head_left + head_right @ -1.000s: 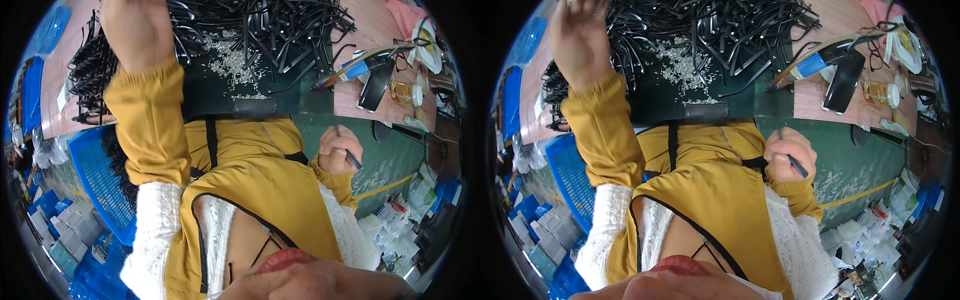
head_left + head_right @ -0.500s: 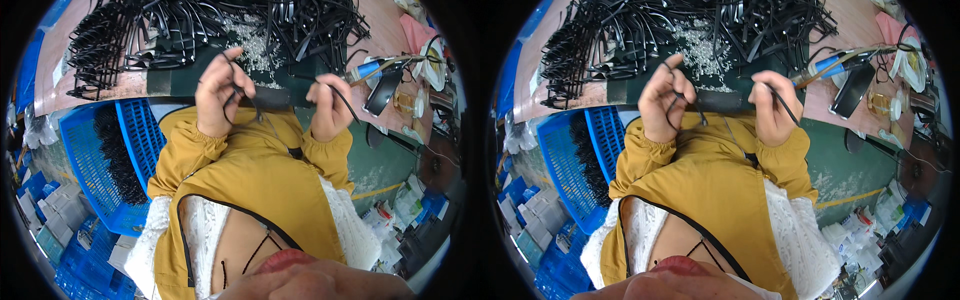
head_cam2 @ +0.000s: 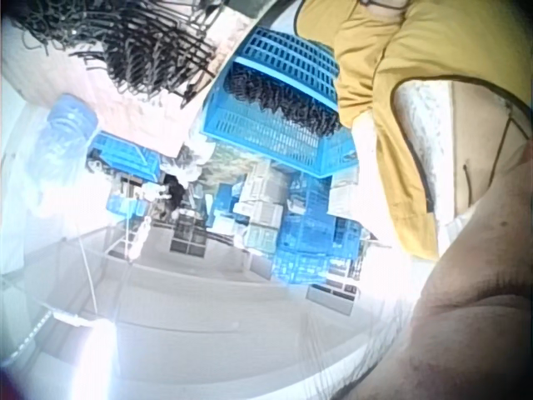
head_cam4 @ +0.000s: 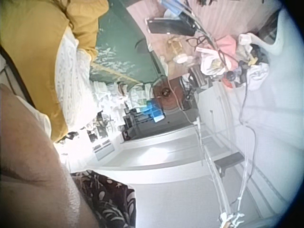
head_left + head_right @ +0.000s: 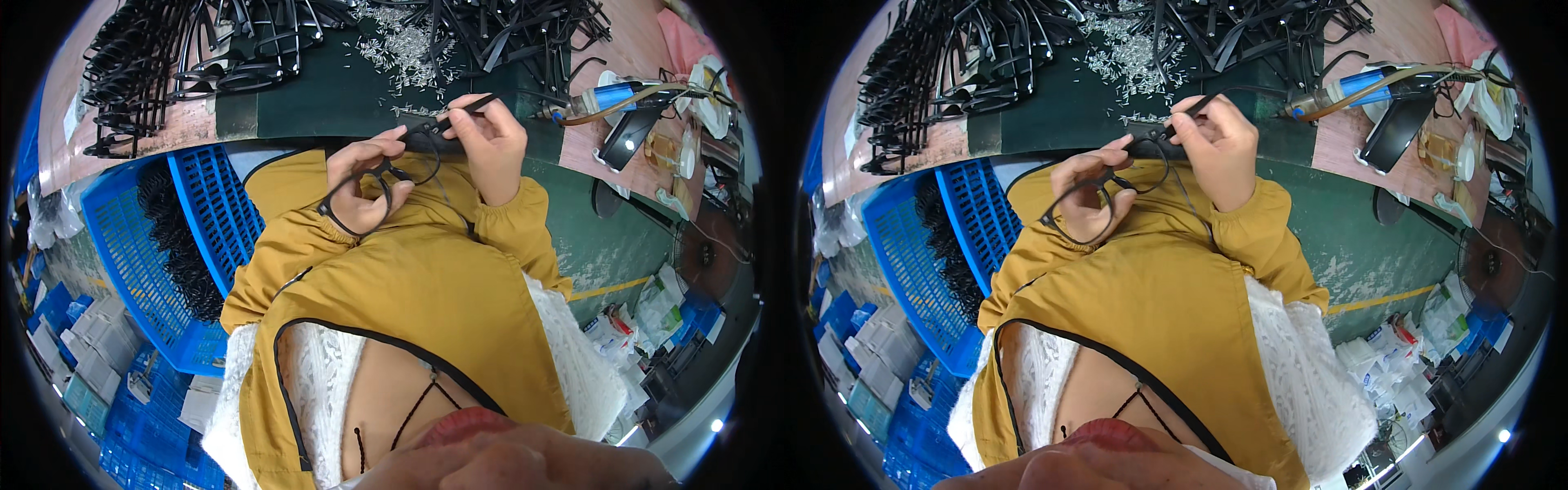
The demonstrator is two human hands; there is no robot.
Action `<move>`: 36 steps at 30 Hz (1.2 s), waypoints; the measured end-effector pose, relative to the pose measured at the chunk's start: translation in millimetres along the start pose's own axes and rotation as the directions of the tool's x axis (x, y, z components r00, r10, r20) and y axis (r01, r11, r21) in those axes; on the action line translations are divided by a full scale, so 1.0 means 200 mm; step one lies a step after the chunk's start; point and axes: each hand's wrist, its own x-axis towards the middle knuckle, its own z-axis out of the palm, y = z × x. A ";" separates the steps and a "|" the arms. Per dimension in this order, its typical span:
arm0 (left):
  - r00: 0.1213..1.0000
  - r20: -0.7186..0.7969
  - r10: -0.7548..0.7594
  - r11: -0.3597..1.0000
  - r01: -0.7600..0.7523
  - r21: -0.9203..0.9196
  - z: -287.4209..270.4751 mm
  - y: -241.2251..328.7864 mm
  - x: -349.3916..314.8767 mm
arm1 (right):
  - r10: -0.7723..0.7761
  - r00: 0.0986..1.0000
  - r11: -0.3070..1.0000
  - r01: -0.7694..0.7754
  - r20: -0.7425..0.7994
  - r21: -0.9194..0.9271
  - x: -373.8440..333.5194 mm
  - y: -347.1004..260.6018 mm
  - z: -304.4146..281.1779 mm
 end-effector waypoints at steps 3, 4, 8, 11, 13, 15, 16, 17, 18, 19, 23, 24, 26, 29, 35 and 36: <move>0.996 -0.059 0.069 0.994 -0.063 0.090 0.03 -0.03 -0.02 | 0.032 0.998 0.989 -0.023 -0.055 0.146 0.00 0.02 0.03; 0.992 -0.078 0.098 0.986 -0.086 0.142 0.04 -0.03 -0.01 | 0.010 0.998 0.991 -0.001 -0.068 0.131 0.00 0.03 0.03; 0.978 -0.127 0.163 0.974 -0.139 0.177 0.07 -0.03 0.01 | -0.091 0.992 0.994 0.096 -0.088 0.047 -0.01 0.06 0.04; 0.971 -0.140 0.192 0.971 -0.167 0.168 0.08 -0.03 0.03 | -0.155 0.980 0.983 0.165 -0.122 0.078 -0.02 0.07 0.05; 0.970 -0.135 0.203 0.969 -0.179 0.171 0.08 -0.03 0.04 | -0.151 0.980 0.985 0.159 -0.128 0.059 -0.02 0.08 0.06; 0.966 -0.154 0.206 0.968 -0.179 0.174 0.09 -0.04 0.04 | -0.145 0.981 0.986 0.154 -0.126 0.060 -0.01 0.08 0.07; 0.963 -0.164 0.214 0.967 -0.184 0.176 0.09 -0.04 0.04 | -0.141 0.981 0.986 0.151 -0.131 0.067 -0.01 0.08 0.07; 0.962 -0.167 0.215 0.967 -0.186 0.176 0.09 -0.04 0.04 | -0.158 0.977 0.981 0.172 -0.144 0.094 -0.01 0.08 0.07; 0.961 -0.170 0.217 0.967 -0.187 0.175 0.09 -0.04 0.04 | -0.124 0.981 0.989 0.133 -0.147 0.057 -0.01 0.08 0.07; 0.959 -0.182 0.218 0.967 -0.187 0.175 0.09 -0.04 0.04 | -0.110 0.982 0.992 0.118 -0.156 0.040 -0.02 0.07 0.07; 0.960 -0.172 0.222 0.962 -0.188 0.196 0.10 -0.05 0.03 | -0.271 0.961 0.944 0.255 -0.050 -0.208 -0.03 0.05 0.08; 0.959 -0.168 0.227 0.961 -0.193 0.197 0.10 -0.06 0.03 | -0.304 0.951 0.920 0.278 -0.054 -0.277 -0.03 0.05 0.09; 0.956 -0.168 0.242 0.959 -0.209 0.192 0.11 -0.05 0.04 | -0.298 0.952 0.922 0.268 -0.068 -0.279 -0.01 0.06 0.10; 0.968 -0.083 0.238 0.953 -0.216 0.215 0.12 0.01 0.06 | -0.243 0.966 0.956 0.225 -0.083 -0.187 -0.01 0.06 0.07; 0.806 -0.398 -0.439 0.853 0.234 -0.466 -0.03 0.21 0.19 | -0.112 0.888 0.992 0.128 0.446 -0.007 0.15 -0.15 -0.02; 0.789 -0.399 -0.467 0.831 0.237 -0.503 -0.07 0.22 0.21 | -0.109 0.891 0.993 0.122 0.440 0.000 0.24 -0.19 0.02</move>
